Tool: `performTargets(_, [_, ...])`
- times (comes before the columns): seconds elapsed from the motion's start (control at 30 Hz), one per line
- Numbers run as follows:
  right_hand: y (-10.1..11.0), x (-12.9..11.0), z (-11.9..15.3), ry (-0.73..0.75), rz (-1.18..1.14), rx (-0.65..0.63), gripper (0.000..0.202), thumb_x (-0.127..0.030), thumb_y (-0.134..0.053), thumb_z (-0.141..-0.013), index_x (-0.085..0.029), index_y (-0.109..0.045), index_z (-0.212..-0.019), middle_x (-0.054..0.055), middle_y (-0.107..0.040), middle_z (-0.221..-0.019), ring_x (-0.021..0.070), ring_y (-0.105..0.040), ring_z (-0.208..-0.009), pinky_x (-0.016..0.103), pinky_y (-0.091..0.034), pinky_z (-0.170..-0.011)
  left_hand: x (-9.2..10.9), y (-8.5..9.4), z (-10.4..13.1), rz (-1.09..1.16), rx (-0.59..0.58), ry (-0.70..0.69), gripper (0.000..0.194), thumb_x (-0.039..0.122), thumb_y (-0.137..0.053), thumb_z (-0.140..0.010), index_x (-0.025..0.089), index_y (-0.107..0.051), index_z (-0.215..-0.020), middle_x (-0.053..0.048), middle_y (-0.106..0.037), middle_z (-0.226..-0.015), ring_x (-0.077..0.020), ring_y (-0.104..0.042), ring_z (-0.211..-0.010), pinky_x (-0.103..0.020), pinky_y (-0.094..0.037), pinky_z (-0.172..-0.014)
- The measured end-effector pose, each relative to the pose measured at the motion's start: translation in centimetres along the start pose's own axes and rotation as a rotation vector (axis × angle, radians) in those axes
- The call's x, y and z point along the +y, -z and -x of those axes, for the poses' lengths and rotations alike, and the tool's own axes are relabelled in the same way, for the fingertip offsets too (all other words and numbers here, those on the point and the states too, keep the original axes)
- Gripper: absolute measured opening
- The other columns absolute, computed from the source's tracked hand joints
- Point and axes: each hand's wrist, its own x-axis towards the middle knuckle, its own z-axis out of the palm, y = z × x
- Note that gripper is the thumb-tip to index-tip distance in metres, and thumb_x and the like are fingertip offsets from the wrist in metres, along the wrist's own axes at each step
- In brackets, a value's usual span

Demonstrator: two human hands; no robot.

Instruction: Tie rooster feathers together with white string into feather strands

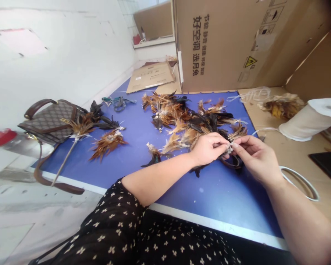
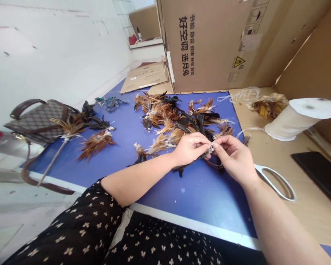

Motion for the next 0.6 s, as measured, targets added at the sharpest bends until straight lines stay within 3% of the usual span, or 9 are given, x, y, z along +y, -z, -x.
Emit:
performTargets(0.17, [0.1, 0.3, -0.2, 0.021, 0.013, -0.010, 0.042, -0.064, -0.090, -0.090, -0.025, -0.077, -0.101, 0.005, -0.081, -0.088, 0.0214, -0.076, -0.076, 0.035, -0.068, -0.071, -0.4, -0.7, 0.8, -0.081, 0.138, -0.052, 0.036, 0.052, -0.078, -0.098, 0.017, -0.085, -0.104, -0.009, -0.070, -0.115, -0.0071, -0.066, -0.061, -0.024, -0.052, -0.049])
performTargets(0.4, [1.1, 0.1, -0.6, 0.102, 0.177, -0.153, 0.039, -0.065, -0.078, -0.100, -0.026, -0.082, -0.100, 0.006, -0.082, -0.104, 0.0240, -0.077, -0.098, 0.041, -0.065, -0.096, -0.9, -0.2, 0.4, -0.127, 0.180, -0.162, 0.022, 0.043, -0.085, -0.094, 0.021, -0.088, -0.094, -0.007, -0.070, -0.104, -0.0126, -0.067, -0.084, -0.027, -0.058, -0.072])
performTargets(0.6, [1.5, 0.2, -0.9, 0.193, 0.259, -0.155, 0.032, -0.056, -0.072, -0.105, -0.025, -0.076, -0.096, 0.005, -0.077, -0.096, 0.0216, -0.072, -0.089, 0.038, -0.060, -0.087, -0.8, -0.4, 0.7, -0.029, 0.126, -0.068, 0.033, 0.051, -0.084, -0.093, 0.018, -0.088, -0.100, -0.006, -0.067, -0.109, -0.0072, -0.062, -0.066, -0.026, -0.054, -0.058])
